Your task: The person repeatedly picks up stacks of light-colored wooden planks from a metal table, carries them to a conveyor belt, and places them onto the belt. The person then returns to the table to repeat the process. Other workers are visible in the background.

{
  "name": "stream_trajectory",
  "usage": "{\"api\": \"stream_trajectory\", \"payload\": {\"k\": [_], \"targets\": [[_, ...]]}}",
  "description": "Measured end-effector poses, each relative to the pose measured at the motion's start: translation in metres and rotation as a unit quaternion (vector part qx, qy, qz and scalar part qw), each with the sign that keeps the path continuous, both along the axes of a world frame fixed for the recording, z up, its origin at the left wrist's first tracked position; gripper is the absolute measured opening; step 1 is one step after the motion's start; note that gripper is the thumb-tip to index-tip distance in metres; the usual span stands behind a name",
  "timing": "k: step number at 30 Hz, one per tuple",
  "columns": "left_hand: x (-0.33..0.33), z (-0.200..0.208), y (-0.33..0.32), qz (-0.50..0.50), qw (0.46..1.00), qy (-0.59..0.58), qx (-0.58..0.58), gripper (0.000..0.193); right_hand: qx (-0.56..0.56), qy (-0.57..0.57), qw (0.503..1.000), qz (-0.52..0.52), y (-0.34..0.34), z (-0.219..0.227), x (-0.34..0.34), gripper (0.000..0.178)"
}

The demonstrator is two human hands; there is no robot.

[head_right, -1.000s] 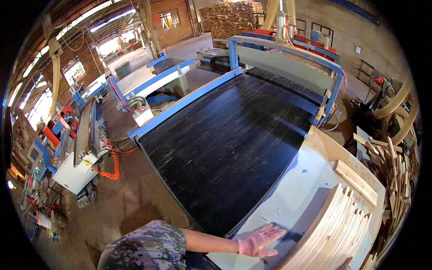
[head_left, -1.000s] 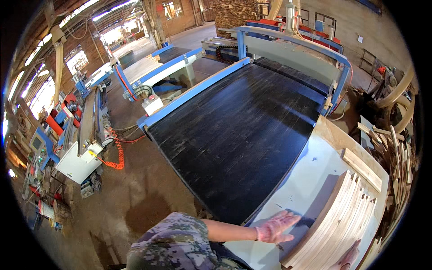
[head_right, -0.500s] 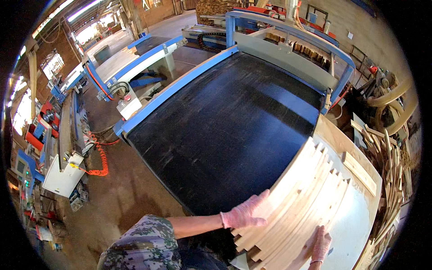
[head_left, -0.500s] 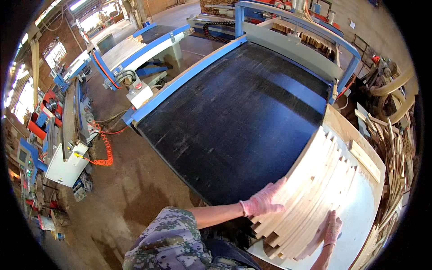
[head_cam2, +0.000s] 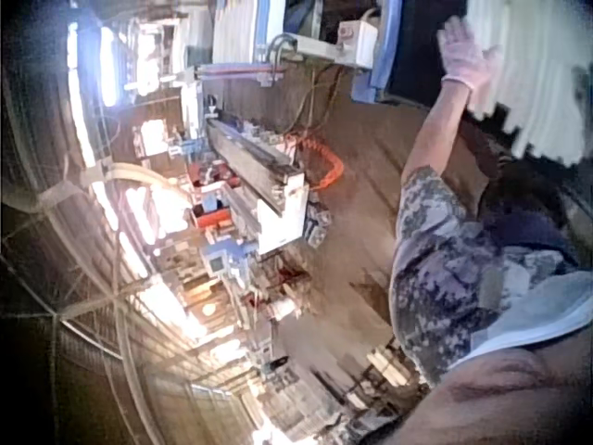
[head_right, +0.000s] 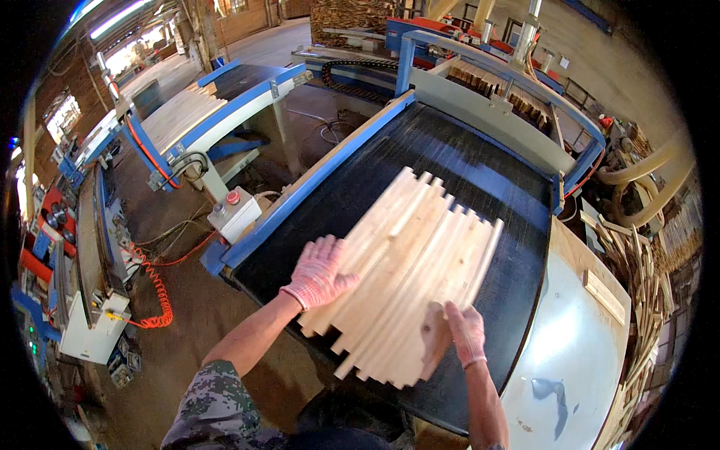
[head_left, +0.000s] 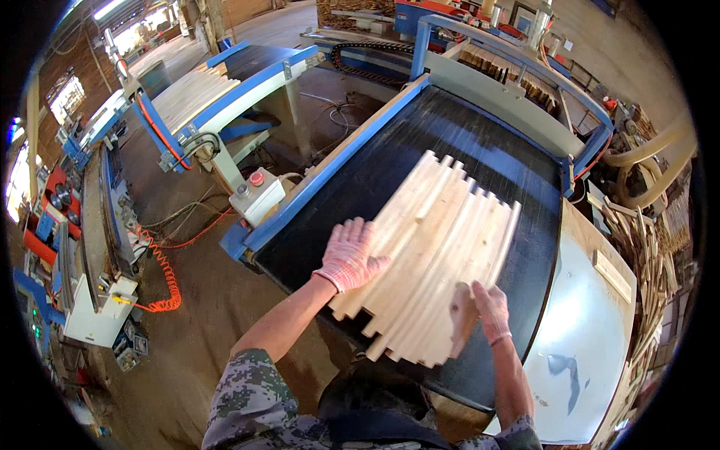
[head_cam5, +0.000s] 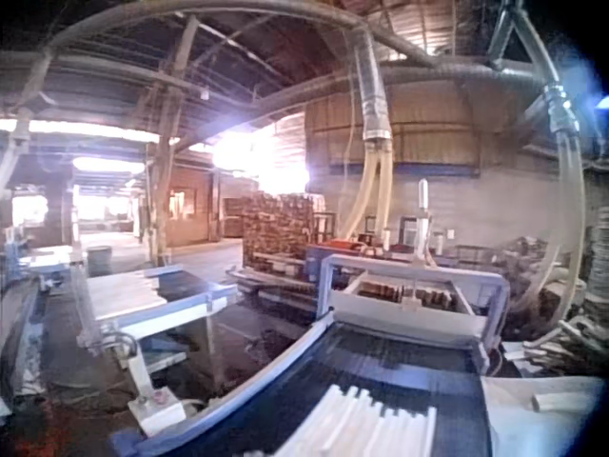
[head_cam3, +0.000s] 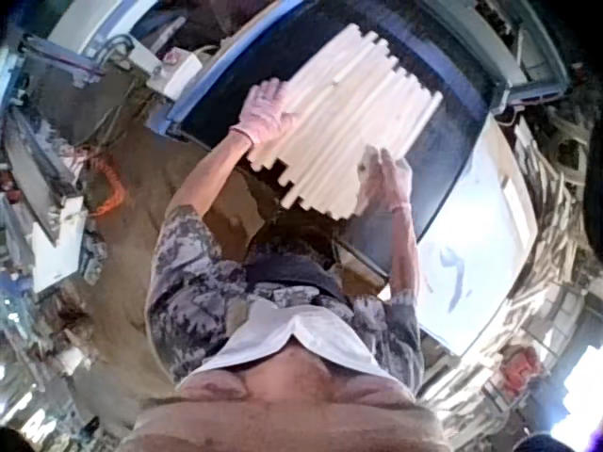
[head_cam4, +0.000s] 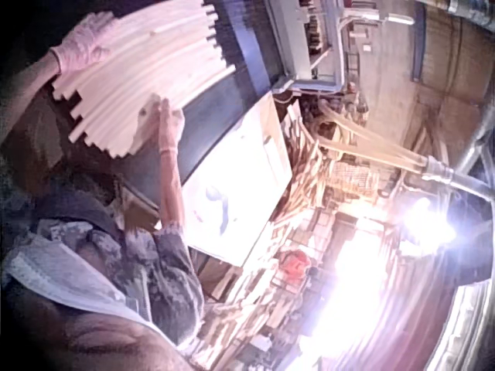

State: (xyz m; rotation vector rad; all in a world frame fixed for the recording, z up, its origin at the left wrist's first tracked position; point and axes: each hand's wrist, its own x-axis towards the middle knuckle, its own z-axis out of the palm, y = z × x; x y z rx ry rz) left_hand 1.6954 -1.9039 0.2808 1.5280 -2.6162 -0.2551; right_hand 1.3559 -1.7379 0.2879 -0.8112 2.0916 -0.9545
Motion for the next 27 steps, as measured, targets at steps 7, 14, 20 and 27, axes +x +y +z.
{"api": "stream_trajectory", "payload": {"k": [7,14,20,27], "targets": [[0.056,0.003,-0.073,0.104,0.99,-0.08,-0.057,0.099,-0.045,-0.132,0.987,0.083,-0.114,-0.017,0.107,0.06],[0.072,-0.004,-0.113,0.074,0.995,-0.012,-0.068,0.089,-0.188,-0.115,0.956,0.196,-0.142,-0.057,0.118,0.057],[0.078,0.009,-0.098,0.127,0.989,-0.066,-0.027,0.08,-0.134,-0.237,0.934,0.232,-0.051,-0.025,0.118,0.038],[0.026,-0.03,-0.117,0.103,0.97,0.045,-0.216,0.077,-0.224,-0.419,0.756,0.449,0.181,-0.115,0.122,0.025]]}}
